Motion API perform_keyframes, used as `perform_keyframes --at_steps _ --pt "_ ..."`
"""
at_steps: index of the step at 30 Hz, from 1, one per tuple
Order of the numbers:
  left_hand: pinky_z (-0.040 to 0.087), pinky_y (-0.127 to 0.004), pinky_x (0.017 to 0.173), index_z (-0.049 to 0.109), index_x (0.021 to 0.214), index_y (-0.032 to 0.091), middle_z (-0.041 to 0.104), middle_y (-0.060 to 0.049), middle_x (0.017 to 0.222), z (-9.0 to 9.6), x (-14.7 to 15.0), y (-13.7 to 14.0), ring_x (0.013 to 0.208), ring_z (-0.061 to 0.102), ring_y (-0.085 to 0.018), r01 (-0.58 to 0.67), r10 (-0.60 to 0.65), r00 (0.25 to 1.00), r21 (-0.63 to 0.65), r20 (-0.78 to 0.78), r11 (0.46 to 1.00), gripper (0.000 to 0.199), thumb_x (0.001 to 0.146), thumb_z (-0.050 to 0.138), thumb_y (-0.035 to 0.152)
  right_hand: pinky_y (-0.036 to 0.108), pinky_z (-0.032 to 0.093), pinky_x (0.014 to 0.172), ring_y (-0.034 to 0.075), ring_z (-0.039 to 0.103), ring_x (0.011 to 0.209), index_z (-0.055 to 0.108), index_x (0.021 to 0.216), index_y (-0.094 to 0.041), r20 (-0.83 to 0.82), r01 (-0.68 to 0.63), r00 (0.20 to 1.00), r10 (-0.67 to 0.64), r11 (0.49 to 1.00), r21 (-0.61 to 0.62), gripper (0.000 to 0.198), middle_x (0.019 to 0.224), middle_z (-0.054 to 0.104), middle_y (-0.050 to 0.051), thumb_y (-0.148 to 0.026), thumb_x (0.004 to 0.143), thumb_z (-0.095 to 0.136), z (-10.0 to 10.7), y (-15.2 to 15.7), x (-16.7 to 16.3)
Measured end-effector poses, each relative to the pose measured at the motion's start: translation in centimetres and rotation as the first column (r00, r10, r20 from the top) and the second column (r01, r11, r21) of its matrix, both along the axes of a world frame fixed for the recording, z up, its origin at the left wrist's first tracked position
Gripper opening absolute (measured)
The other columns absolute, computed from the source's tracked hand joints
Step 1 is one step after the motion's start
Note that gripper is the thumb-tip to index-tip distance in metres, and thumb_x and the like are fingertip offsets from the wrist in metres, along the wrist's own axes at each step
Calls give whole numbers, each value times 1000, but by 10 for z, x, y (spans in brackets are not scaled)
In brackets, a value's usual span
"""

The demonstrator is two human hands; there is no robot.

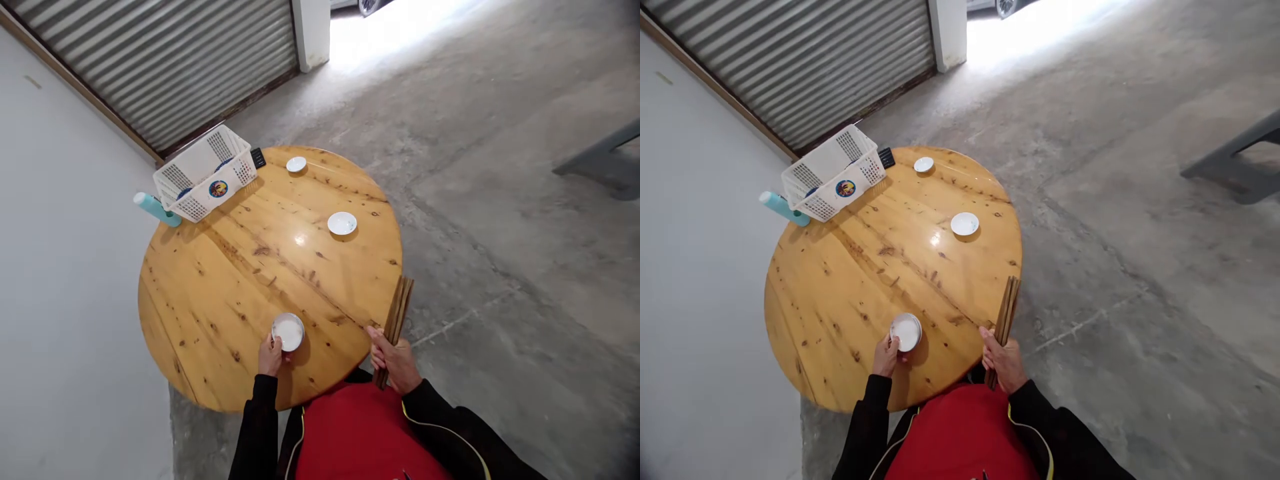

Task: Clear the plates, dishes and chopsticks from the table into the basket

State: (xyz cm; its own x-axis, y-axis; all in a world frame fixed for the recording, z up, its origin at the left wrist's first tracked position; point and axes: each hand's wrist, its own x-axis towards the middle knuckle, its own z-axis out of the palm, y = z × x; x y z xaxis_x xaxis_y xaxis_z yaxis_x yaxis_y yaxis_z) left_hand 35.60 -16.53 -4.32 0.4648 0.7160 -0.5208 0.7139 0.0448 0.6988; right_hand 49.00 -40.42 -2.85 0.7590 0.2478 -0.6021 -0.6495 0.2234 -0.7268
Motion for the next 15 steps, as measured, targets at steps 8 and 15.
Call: perform_keyframes --at_steps 8,15 --pt "55 -25 49 44 76 24 58 1 65 -20 38 -23 51 63 -15 157 -156 981 2 117 988 21 93 47 36 18 34 31 3 28 32 39 54 -22 20 151 988 -150 985 -88 67 41 32 -11 -64 60 91 6 -29 -24" --pt "56 -25 60 56 81 23 64 1 66 -7 59 -44 68 67 -18 353 -359 933 133 30 926 16 89 57 37 18 33 31 3 29 32 40 53 -21 23 168 986 -166 982 -87 66 41 33 -11 -62 59 92 11 -45 -25"
